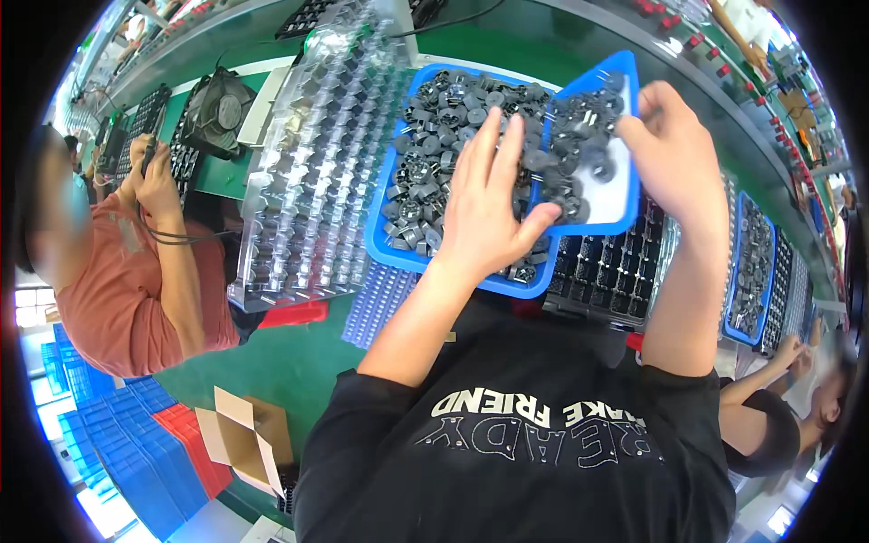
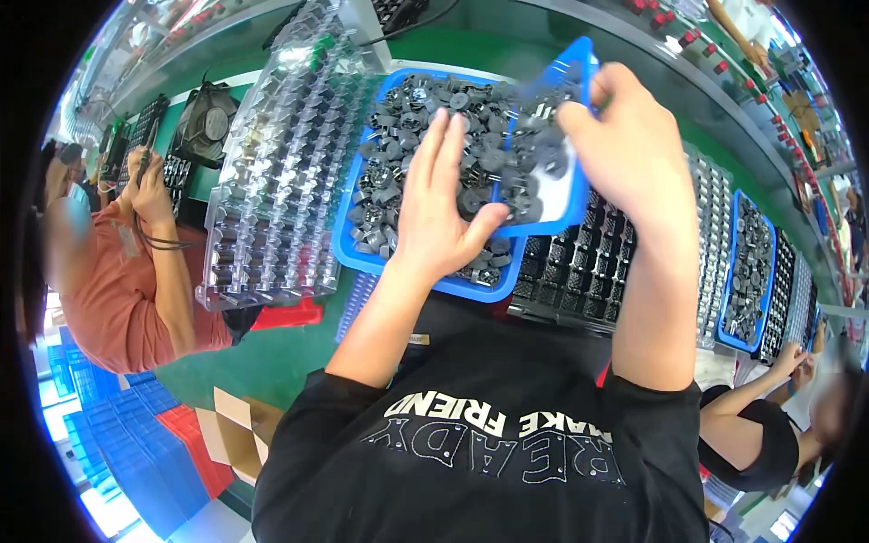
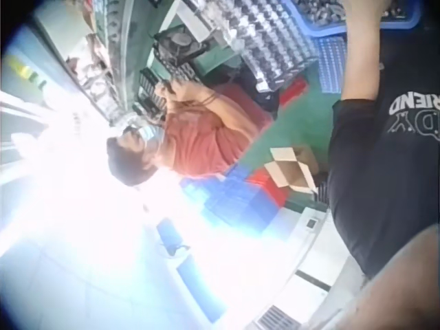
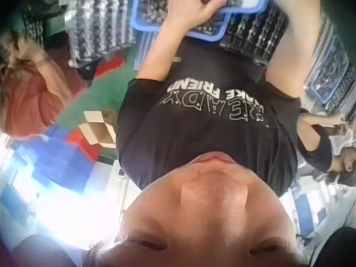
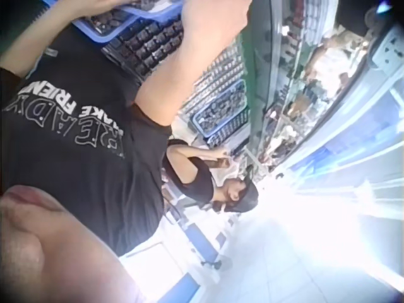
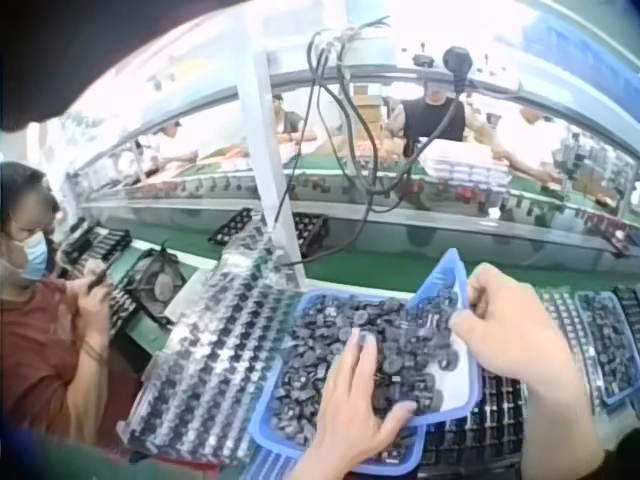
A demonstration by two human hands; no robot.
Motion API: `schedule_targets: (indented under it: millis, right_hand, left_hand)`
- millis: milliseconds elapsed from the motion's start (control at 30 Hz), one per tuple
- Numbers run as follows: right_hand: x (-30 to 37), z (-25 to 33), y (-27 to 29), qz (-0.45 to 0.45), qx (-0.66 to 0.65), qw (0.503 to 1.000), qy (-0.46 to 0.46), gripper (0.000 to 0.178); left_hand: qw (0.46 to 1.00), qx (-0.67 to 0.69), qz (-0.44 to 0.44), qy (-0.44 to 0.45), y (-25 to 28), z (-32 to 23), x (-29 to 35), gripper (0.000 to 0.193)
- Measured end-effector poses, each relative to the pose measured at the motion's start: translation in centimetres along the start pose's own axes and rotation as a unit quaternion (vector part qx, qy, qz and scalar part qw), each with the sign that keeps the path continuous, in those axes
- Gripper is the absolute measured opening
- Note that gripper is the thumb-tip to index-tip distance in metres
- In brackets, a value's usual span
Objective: Picking small electronic components from a blue bin and placing them into a black grid-structured tray.
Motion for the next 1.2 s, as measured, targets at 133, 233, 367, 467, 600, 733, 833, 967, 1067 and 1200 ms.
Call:
schedule_targets:
  millis: [133, 233, 367, 467, 600, 733, 833, 967, 1067, 1200]
  right_hand:
    - [0.6, 4.5, -0.9, 0.006, 0.031, 0.998, 0.05, 0.024]
    - [0.8, 5.3, -1.3, 0.028, 0.044, 0.997, 0.06, 0.023]
    - [0.8, 6.0, 0.2, -0.012, 0.04, 0.997, 0.058, 0.023]
    - [0.8, 6.0, 0.7, -0.026, 0.045, 0.997, 0.053, 0.023]
    - [0.3, 4.2, 3.1, -0.063, 0.025, 0.995, 0.066, 0.021]
    - [-1.8, -2.8, 5.1, -0.023, -0.049, 0.999, -0.005, 0.004]
    - [-5.8, -12.5, 6.3, 0.027, -0.164, 0.982, -0.085, 0.004]
    - [-13.0, -22.2, 5.1, 0.034, -0.399, 0.893, -0.204, 0.012]
    - [-19.7, -24.3, 1.3, 0.034, -0.396, 0.869, -0.296, 0.023]
    - [-34.0, -29.5, -5.6, 0.013, -0.507, 0.816, -0.278, 0.008]
  left_hand:
    - [0.999, 0.012, 0.041, 0.008, -1.7, 1.7, -0.5, 0.087]
    - [0.999, 0.012, 0.033, 0.016, -1.4, 1.5, 0.1, 0.077]
    - [1.0, 0.008, 0.011, -0.02, -1.0, 1.0, -0.2, 0.057]
    - [0.996, -0.03, 0.059, -0.057, -1.4, -0.3, -0.7, 0.052]
    - [0.997, -0.059, 0.03, -0.026, -2.3, 1.3, -0.3, 0.024]
    - [0.996, -0.084, 0.008, 0.005, -0.9, 1.5, 0.2, 0.016]
    - [0.998, -0.055, 0.034, 0.005, -2.4, 1.6, 0.4, 0.017]
    - [0.997, -0.057, 0.058, 0.013, -2.6, 1.2, 0.5, 0.019]
    - [0.994, -0.065, 0.079, 0.027, -2.3, 1.3, -0.2, 0.02]
    - [0.993, -0.059, 0.098, 0.015, -3.0, 1.6, -0.9, 0.017]
Point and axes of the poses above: each hand's wrist, its own x-axis away from the middle knuckle, its own y-axis out of the back of the hand, z = x × y, the point moved 10 cm from there along -x, towards the middle knuckle, and after that the axes turned 11 degrees about -y, right-handed, at the moved point
